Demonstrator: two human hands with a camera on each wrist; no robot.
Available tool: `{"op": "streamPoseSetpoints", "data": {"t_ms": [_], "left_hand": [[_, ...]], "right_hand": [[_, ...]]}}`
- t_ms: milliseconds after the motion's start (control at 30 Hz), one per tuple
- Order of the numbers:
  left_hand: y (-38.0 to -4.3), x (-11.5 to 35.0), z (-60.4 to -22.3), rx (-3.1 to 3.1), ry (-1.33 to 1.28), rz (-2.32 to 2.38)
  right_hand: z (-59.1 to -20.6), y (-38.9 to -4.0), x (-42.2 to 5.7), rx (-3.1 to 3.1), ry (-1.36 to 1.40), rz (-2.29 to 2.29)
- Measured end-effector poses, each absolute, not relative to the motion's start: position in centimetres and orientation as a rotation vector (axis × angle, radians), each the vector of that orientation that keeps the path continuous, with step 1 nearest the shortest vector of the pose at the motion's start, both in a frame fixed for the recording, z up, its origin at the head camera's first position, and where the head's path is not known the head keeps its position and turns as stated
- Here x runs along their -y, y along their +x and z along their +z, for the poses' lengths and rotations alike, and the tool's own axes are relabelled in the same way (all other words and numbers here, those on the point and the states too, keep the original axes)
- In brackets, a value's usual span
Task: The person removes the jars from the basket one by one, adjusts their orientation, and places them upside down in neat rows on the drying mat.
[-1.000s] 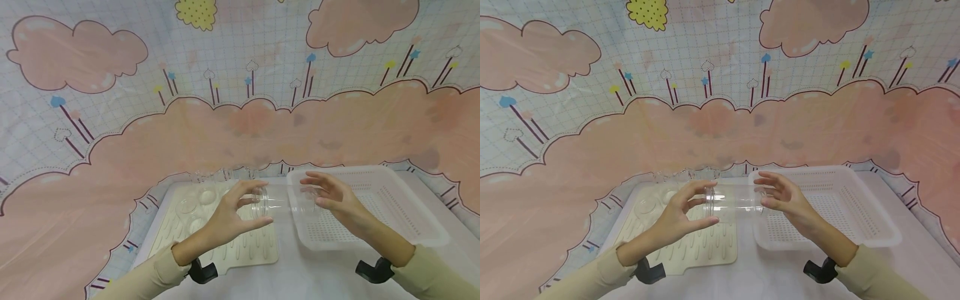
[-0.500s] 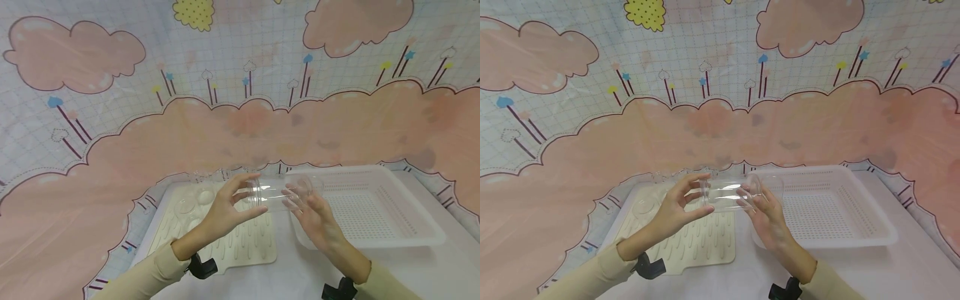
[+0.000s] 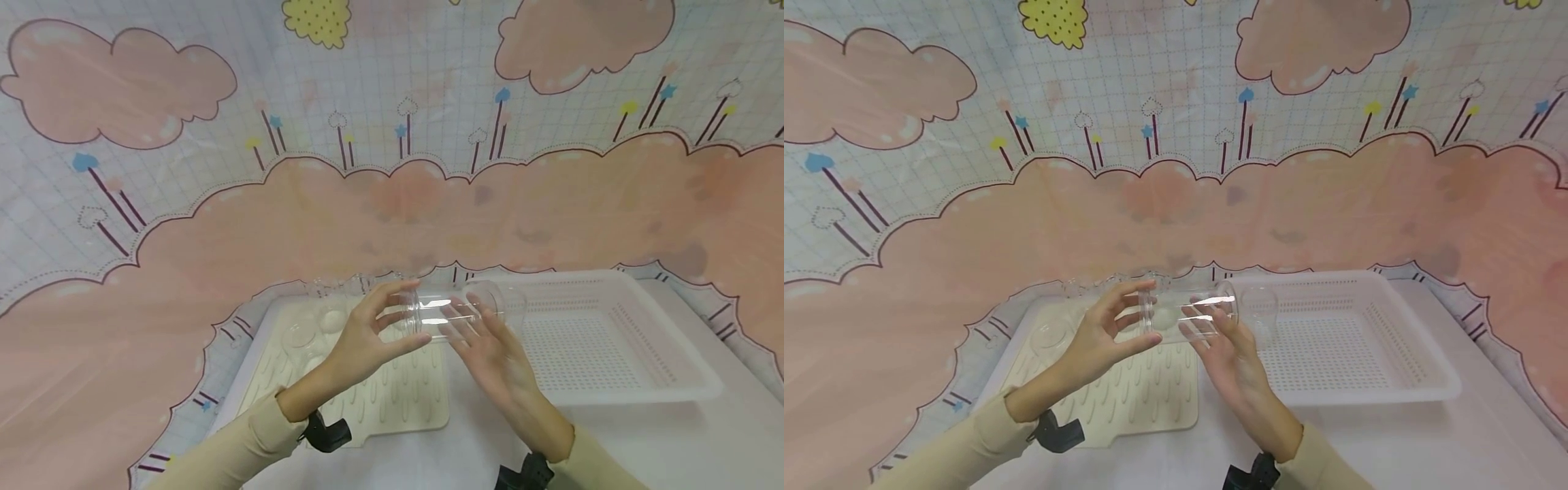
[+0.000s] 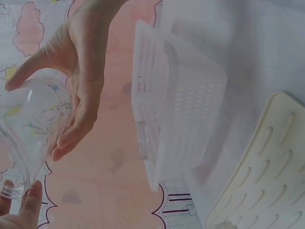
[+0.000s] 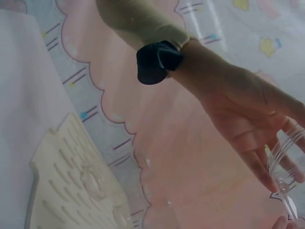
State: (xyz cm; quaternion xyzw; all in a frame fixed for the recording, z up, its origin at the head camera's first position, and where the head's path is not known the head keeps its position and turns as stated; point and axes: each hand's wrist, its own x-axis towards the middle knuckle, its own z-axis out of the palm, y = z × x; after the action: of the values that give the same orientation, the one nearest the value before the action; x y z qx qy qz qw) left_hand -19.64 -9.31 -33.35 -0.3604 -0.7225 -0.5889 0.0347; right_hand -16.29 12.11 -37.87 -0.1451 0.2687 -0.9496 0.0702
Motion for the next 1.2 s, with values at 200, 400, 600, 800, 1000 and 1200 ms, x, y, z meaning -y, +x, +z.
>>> {"op": "streamPoseSetpoints", "data": {"t_ms": [200,400,600,800,1000,1200], "left_hand": [[-19.8,9.5,-33.3,2.228,-1.111,-1.832],[-20.0,9.9,-33.1,2.251,-1.11,-1.82],[-20.1,10.6,-32.7,2.284,-1.074,-1.727],[-20.1,11.9,-32.0,2.323,-0.987,-1.627],[-20.3,14.0,-31.6,2.383,-0.886,-1.488],[-20.8,16.4,-31.8,2.421,-0.766,-1.414]], "right_hand": [[-37.5,-16.7,-11.8,-0.809,-0.356,-2.871],[-37.1,-17.0,-11.6,-0.803,-0.286,-2.88],[-36.9,-17.4,-11.7,-0.886,-0.32,-2.88],[-36.5,-17.9,-11.7,-0.907,-0.262,-2.888],[-36.0,-18.8,-11.4,-0.999,-0.196,-2.866],[-35.7,-19.6,-11.1,-1.071,-0.167,-2.849]]}}
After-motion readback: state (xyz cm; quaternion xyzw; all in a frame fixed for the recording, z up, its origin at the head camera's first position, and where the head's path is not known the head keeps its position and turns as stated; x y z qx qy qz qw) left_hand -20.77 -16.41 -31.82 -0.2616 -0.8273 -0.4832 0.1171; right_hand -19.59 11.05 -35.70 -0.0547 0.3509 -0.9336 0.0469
